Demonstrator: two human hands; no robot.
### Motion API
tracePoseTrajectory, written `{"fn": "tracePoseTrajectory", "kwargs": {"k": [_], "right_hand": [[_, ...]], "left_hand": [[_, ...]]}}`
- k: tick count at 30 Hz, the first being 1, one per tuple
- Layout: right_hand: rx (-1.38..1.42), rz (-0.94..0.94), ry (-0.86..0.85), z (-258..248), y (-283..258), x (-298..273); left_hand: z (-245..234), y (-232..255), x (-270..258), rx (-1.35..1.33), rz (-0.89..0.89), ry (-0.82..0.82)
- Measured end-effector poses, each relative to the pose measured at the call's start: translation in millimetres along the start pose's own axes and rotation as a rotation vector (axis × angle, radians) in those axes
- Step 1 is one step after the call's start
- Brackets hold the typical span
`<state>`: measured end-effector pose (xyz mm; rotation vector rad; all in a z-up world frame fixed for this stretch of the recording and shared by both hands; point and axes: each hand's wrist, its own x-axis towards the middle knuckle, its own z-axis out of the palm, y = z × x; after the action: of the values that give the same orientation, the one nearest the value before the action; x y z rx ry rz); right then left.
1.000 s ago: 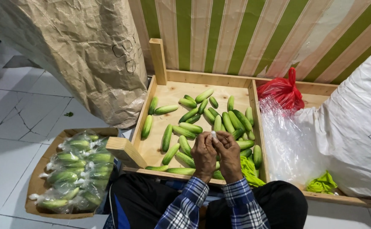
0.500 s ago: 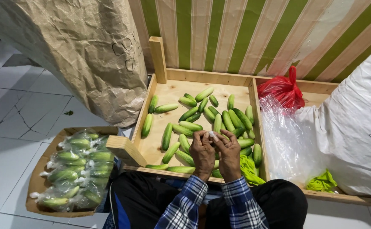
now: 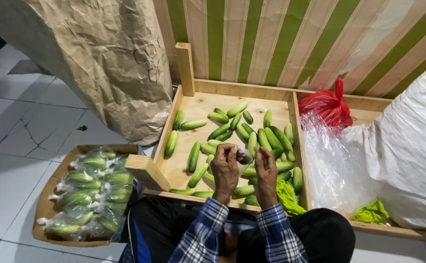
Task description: Wrapping individual cucumbers in plastic film and packing them into a cardboard box
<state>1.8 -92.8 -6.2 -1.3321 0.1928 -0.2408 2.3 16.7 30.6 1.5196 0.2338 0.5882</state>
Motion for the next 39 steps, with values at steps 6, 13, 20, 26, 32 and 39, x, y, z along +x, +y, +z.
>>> {"fn": "tracePoseTrajectory", "kwargs": {"k": [6,13,20,26,32,39], "right_hand": [[0.393,0.441,-0.247,6,18,1],[0.492,0.454,-0.38,7,53,13],[0.38,0.458,-0.438,30,27,-10],[0.281,0.408,-0.448,36,41,-7],[0.343,0.353,-0.478,78,5,-32],[0.324,0.37,-0.481,127,-23,-64]], "left_hand": [[-17,18,19,-0.444,-0.17,-0.138],[-45,11,30,-0.554,-0.235,-0.126],[-71,16,45,-0.468,-0.106,-0.005],[-108,28,48,-0.379,-0.004,0.089],[-144,49,43,-0.483,0.034,0.13],[-198,97,33,-0.485,0.111,0.077]]}}
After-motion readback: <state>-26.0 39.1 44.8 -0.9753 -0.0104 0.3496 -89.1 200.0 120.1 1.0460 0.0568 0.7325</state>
